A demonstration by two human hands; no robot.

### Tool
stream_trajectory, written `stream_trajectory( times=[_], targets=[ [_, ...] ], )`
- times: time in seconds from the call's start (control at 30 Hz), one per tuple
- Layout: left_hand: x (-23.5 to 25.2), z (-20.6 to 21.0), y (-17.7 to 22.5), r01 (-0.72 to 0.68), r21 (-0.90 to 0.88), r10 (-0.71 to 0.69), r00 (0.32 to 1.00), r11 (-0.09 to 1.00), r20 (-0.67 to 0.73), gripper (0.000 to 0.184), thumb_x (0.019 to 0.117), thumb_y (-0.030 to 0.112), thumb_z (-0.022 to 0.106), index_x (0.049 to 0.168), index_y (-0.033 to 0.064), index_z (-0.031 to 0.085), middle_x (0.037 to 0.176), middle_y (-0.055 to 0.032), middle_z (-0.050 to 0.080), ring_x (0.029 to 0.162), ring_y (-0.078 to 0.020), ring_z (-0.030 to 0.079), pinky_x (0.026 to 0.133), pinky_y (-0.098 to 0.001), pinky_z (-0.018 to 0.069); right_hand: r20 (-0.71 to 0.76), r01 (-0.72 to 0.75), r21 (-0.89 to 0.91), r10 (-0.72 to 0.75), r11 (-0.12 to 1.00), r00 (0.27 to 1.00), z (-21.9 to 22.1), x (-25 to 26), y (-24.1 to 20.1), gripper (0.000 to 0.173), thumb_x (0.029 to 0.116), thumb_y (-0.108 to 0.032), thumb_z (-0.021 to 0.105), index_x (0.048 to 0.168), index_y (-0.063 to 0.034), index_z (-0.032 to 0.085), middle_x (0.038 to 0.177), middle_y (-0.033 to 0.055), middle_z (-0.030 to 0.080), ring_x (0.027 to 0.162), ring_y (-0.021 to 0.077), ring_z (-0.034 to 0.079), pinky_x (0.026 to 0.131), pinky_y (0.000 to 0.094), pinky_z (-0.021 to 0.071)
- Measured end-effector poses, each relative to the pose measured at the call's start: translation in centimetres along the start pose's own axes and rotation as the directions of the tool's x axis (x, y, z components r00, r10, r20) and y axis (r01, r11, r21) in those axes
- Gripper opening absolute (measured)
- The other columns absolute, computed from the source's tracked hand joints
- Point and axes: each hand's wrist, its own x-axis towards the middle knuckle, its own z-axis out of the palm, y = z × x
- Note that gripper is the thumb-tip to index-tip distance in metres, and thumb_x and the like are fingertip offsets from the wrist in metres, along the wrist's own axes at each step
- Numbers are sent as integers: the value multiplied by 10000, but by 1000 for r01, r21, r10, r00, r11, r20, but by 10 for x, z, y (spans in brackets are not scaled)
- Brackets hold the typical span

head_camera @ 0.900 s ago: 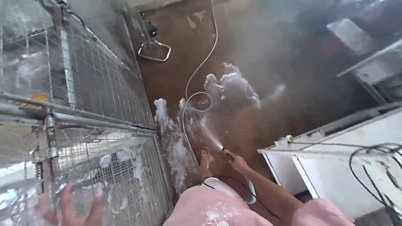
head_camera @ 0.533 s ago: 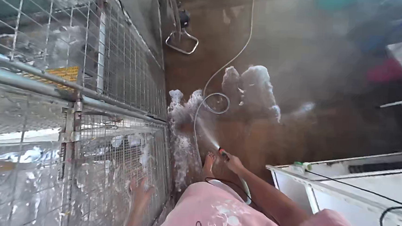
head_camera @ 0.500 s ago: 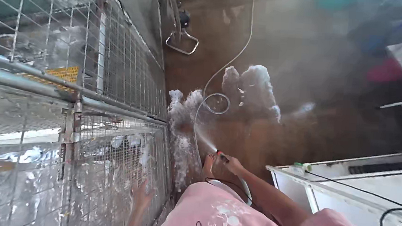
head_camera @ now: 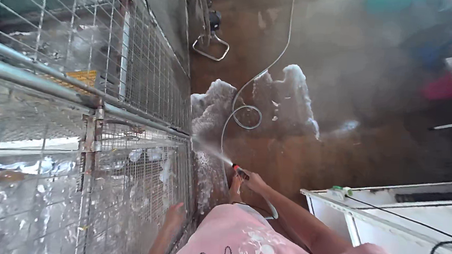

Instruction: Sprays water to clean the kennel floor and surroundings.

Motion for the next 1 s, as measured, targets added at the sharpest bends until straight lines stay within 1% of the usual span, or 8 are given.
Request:
stream_trajectory(
  times=[0.13,0.37,0.47,0.6,0.73,0.83,0.97,1.0],
  targets=[
    [23,-19,25,-20,25,20,1000,999,21,490,1005,189,662,1452,28,541,1515,-281,465,1427,-415,437,1177,-530,356,-144,-126,88,138,988,980,-34,9,-12,574,1053,-208,565,1592,-142,379,1357,235,631,1243,393,628,1064,564,485],
    [60,-35,34,-40,22,39,998,999,44,425,1018,137,634,1403,-27,567,1447,-287,538,1388,-411,491,1173,-514,362,-242,-392,280,459,877,855,-88,-5,49,518,1065,-184,533,1553,-63,406,1380,272,602,1269,426,605,1057,583,482],
    [77,-29,28,74,72,-81,991,995,103,457,1026,219,630,1434,25,558,1417,-279,566,1337,-417,540,1126,-539,418,-162,-390,236,432,890,887,-90,-3,45,514,1068,-197,537,1555,-80,417,1378,279,596,1230,443,616,1025,596,490],
    [117,-55,48,77,165,-107,978,983,180,484,1038,270,608,1463,50,535,1395,-252,596,1304,-393,577,1106,-538,437,-182,-315,257,366,914,913,-106,33,12,528,1071,-218,539,1572,-124,400,1341,263,620,1146,422,657,964,586,523],
    [175,-112,106,5,193,-47,977,981,209,483,1049,249,588,1471,27,513,1405,-265,580,1313,-397,565,1117,-530,426,-252,-351,339,443,873,860,-148,70,-15,505,1069,-188,538,1550,-85,426,1366,268,609,1211,424,635,1017,582,501],
    [240,-167,165,-77,227,34,981,971,189,473,1043,219,591,1469,25,518,1428,-256,569,1355,-395,532,1148,-538,395,-229,-363,367,461,857,857,-174,96,-32,461,1063,-202,553,1498,-63,485,1336,275,616,1153,429,649,972,588,514],
    [318,-257,257,-130,253,81,978,959,195,464,1048,237,584,1455,22,525,1435,-262,555,1349,-399,530,1134,-558,402,-294,-431,461,592,776,751,-209,120,-62,473,1064,-192,552,1513,-66,475,1349,282,613,1189,443,638,988,601,508],
    [336,-282,287,-134,268,86,979,954,184,475,1055,245,573,1470,26,507,1446,-257,547,1356,-396,526,1137,-555,402,-296,-429,464,592,775,749,-218,129,-70,470,1064,-195,559,1508,-63,481,1350,284,612,1196,444,634,997,605,502]
  ],
)
